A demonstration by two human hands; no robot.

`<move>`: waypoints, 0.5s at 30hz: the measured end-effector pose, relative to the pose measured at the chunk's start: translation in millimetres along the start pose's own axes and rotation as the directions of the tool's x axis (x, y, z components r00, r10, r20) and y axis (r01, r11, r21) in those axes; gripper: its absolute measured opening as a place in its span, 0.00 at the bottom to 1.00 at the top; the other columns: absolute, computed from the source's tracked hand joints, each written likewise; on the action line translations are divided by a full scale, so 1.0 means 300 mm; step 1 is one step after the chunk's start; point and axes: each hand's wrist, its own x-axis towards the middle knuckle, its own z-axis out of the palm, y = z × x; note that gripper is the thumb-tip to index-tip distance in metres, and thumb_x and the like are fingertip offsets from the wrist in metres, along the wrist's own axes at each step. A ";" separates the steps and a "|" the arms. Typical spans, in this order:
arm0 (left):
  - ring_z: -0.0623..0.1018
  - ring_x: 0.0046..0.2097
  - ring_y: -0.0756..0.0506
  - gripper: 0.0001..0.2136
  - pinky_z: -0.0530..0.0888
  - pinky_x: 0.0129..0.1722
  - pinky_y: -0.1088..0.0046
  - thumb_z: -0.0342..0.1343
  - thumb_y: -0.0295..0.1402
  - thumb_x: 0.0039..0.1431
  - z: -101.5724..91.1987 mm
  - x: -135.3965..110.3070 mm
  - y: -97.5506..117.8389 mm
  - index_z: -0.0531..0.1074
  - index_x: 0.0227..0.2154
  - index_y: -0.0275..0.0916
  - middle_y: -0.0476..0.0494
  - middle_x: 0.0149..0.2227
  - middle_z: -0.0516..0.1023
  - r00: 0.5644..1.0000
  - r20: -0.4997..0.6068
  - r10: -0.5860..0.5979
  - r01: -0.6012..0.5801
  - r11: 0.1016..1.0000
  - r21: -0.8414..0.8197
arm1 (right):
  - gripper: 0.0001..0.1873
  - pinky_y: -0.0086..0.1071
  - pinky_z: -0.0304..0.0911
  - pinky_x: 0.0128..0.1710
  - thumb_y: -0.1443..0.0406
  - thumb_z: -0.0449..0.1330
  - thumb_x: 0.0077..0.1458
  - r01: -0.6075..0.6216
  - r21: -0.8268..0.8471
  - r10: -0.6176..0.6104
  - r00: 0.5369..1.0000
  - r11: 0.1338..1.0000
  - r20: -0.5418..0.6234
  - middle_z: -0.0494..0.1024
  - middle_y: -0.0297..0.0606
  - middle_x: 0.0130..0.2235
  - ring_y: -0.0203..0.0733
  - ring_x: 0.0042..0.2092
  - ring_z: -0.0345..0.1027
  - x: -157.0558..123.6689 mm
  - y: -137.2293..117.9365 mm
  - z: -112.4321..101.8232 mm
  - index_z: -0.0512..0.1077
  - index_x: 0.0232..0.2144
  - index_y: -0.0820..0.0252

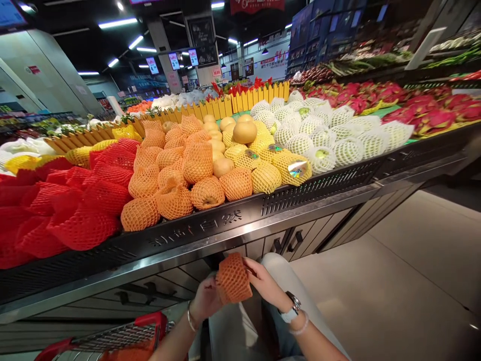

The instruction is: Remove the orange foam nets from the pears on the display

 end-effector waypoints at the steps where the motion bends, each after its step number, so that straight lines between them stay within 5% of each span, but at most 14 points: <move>1: 0.78 0.45 0.38 0.04 0.69 0.51 0.60 0.57 0.29 0.45 0.000 0.009 -0.013 0.77 0.24 0.36 0.44 0.28 0.80 1.000 -0.026 0.002 -0.002 1.000 0.006 | 0.16 0.38 0.65 0.48 0.64 0.52 0.59 0.014 0.038 -0.014 1.000 0.999 -0.012 0.75 0.40 0.46 0.44 0.46 0.70 -0.003 -0.010 0.000 0.72 0.48 0.52; 4: 0.79 0.42 0.40 0.08 0.70 0.50 0.61 0.61 0.28 0.47 0.012 0.030 -0.038 0.78 0.32 0.35 0.42 0.31 0.81 0.998 -0.057 0.028 -0.023 0.996 0.084 | 0.22 0.37 0.65 0.50 0.64 0.57 0.56 0.013 0.135 -0.010 1.000 0.991 -0.020 0.72 0.41 0.50 0.44 0.50 0.69 -0.015 -0.014 0.004 0.66 0.54 0.50; 9: 0.79 0.39 0.40 0.16 0.72 0.45 0.63 0.67 0.23 0.40 0.044 0.021 -0.022 0.79 0.36 0.38 0.42 0.33 0.81 0.966 -0.014 0.258 -0.231 0.888 0.398 | 0.23 0.39 0.66 0.50 0.64 0.58 0.56 -0.028 0.146 0.030 0.999 0.989 -0.015 0.73 0.41 0.49 0.42 0.49 0.70 -0.026 0.017 0.004 0.63 0.55 0.50; 12: 0.78 0.37 0.41 0.13 0.72 0.42 0.67 0.68 0.21 0.36 0.041 0.007 -0.002 0.80 0.29 0.38 0.44 0.31 0.81 0.897 -0.048 0.439 -0.345 0.764 0.545 | 0.18 0.39 0.68 0.48 0.61 0.54 0.59 0.010 -0.037 -0.006 0.994 0.999 0.107 0.76 0.40 0.45 0.42 0.45 0.72 0.000 -0.050 -0.029 0.67 0.52 0.51; 15: 0.77 0.38 0.40 0.14 0.72 0.42 0.67 0.68 0.23 0.35 0.022 0.002 0.010 0.80 0.30 0.38 0.43 0.33 0.80 0.830 -0.071 0.554 -0.424 0.708 0.565 | 0.10 0.41 0.68 0.45 0.61 0.54 0.59 0.208 -0.363 -0.181 0.978 0.908 0.107 0.78 0.38 0.36 0.44 0.40 0.72 0.084 -0.235 -0.109 0.75 0.36 0.55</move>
